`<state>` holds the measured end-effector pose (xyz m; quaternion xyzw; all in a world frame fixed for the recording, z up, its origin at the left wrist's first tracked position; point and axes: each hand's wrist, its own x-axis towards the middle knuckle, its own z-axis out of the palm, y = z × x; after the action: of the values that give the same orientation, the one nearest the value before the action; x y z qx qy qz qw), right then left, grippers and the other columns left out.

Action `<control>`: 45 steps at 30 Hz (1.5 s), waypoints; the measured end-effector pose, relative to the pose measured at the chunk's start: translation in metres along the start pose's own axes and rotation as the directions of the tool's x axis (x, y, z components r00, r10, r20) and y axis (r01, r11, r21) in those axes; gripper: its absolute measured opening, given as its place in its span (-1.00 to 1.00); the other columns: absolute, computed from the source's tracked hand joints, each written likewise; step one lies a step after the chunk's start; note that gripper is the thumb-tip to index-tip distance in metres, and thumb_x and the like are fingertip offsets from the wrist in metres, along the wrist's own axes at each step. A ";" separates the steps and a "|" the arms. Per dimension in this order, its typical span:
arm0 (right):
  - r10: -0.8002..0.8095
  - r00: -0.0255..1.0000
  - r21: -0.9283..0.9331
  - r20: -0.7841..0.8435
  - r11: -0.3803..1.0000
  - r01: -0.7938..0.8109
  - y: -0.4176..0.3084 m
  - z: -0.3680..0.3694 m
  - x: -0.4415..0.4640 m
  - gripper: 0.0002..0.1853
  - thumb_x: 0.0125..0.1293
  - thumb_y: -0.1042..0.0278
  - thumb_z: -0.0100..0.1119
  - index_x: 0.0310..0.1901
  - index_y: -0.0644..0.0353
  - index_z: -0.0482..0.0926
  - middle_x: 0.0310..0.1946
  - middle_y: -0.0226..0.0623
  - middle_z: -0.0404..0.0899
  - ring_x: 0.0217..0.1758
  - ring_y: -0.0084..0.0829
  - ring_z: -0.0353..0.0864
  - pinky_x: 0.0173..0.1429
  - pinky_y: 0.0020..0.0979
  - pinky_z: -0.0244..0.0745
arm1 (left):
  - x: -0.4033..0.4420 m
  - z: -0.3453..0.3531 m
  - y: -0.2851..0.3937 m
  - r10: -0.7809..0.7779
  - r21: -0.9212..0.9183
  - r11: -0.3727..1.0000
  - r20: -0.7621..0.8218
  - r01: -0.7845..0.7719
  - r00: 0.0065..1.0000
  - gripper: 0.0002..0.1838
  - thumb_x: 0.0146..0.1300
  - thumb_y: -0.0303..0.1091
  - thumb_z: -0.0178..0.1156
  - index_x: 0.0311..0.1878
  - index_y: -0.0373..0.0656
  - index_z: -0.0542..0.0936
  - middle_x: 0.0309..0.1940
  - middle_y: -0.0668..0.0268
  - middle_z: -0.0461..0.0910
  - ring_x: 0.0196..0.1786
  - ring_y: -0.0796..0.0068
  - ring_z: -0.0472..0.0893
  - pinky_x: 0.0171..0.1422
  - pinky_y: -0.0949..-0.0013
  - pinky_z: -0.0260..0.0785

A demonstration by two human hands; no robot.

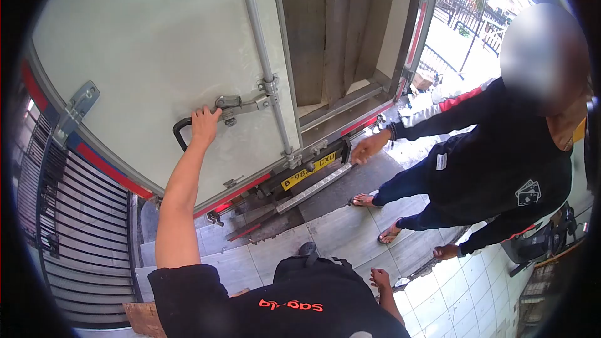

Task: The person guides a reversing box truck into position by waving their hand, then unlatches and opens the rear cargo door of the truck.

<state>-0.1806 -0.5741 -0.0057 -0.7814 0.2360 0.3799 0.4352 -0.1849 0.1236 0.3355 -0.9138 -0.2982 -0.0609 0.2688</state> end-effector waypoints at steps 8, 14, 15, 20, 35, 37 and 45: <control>0.059 0.991 -0.094 0.119 0.994 -0.048 0.026 -0.008 0.011 -0.66 0.08 0.14 0.12 -0.20 0.22 0.45 -0.44 -0.33 0.48 -0.41 -0.45 0.48 -0.39 -0.35 0.40 | -0.018 0.008 0.003 -0.041 -0.139 0.990 -0.166 0.018 0.985 -0.56 -0.11 -0.49 0.10 -0.05 -0.18 0.34 -0.16 0.11 0.35 -0.04 0.17 0.35 0.10 0.15 0.11; 0.007 0.991 -0.106 0.133 0.994 0.007 0.036 -0.039 0.005 -0.56 0.02 0.11 0.18 -0.17 0.31 0.46 -0.43 -0.27 0.51 -0.46 -0.48 0.52 -0.47 -0.44 0.44 | -0.100 0.006 0.070 -0.358 -0.499 0.840 -0.217 0.212 0.908 -0.39 -0.12 -0.36 0.15 0.08 -0.25 0.24 0.07 -0.05 0.23 0.17 0.02 0.18 0.28 0.04 -0.09; -0.007 0.991 -0.115 0.132 0.993 0.022 0.033 -0.041 0.009 -0.56 0.02 0.11 0.18 -0.17 0.31 0.46 -0.43 -0.27 0.51 -0.46 -0.48 0.52 -0.47 -0.44 0.44 | -0.126 0.023 0.093 -0.452 -0.581 0.758 -0.138 0.298 0.881 -0.36 -0.12 -0.33 0.16 0.09 -0.27 0.22 0.09 -0.06 0.20 0.18 0.01 0.17 0.27 0.04 -0.07; 0.038 0.987 -0.342 0.156 0.940 0.018 0.031 -0.061 0.034 -0.57 0.04 0.09 0.16 -0.16 0.27 0.45 -0.36 -0.25 0.52 -0.35 -0.41 0.52 -0.32 -0.32 0.46 | -0.371 0.093 0.280 -0.543 -0.727 0.141 0.511 0.672 0.667 -0.25 -0.08 -0.27 0.18 0.16 -0.39 0.11 0.12 -0.12 0.18 0.21 0.00 0.15 0.28 0.20 -0.02; -0.041 0.945 -0.638 0.325 0.728 0.251 -0.001 -0.026 0.041 -0.55 0.05 0.05 0.16 -0.12 0.22 0.44 -0.31 -0.28 0.52 -0.28 -0.44 0.53 -0.25 -0.38 0.49 | -0.676 0.202 0.282 -0.132 -0.375 0.332 0.890 0.865 0.437 -0.41 -0.12 0.06 0.13 -0.27 -0.39 0.50 -0.30 -0.06 0.52 -0.12 0.10 0.50 0.01 0.21 0.29; -0.070 0.940 -0.648 0.335 0.707 0.284 -0.010 -0.011 0.037 -0.54 0.04 0.05 0.16 -0.12 0.23 0.43 -0.32 -0.28 0.52 -0.31 -0.45 0.52 -0.25 -0.39 0.49 | -0.632 0.129 0.288 -0.110 -0.108 -0.033 0.989 0.994 0.103 -0.48 -0.13 0.04 0.15 -0.24 -0.23 0.53 -0.28 0.02 0.53 -0.10 0.12 0.49 0.01 0.23 0.30; -0.159 0.813 -0.729 0.560 0.372 0.575 -0.017 0.057 0.036 -0.54 -0.01 -0.11 0.08 -0.20 0.08 0.54 -0.24 -0.07 0.53 -0.12 -0.20 0.50 -0.02 -0.31 0.36 | -0.613 0.037 0.302 -0.265 -0.235 0.044 0.935 0.971 0.238 -0.59 -0.14 0.02 0.17 -0.34 -0.13 0.55 -0.27 0.13 0.55 -0.13 0.18 0.50 0.00 0.28 0.30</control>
<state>-0.1690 -0.5178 -0.0447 -0.8267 -0.2718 0.4854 0.0846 -0.5118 -0.3760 -0.0003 -0.5723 -0.7087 0.0203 -0.4122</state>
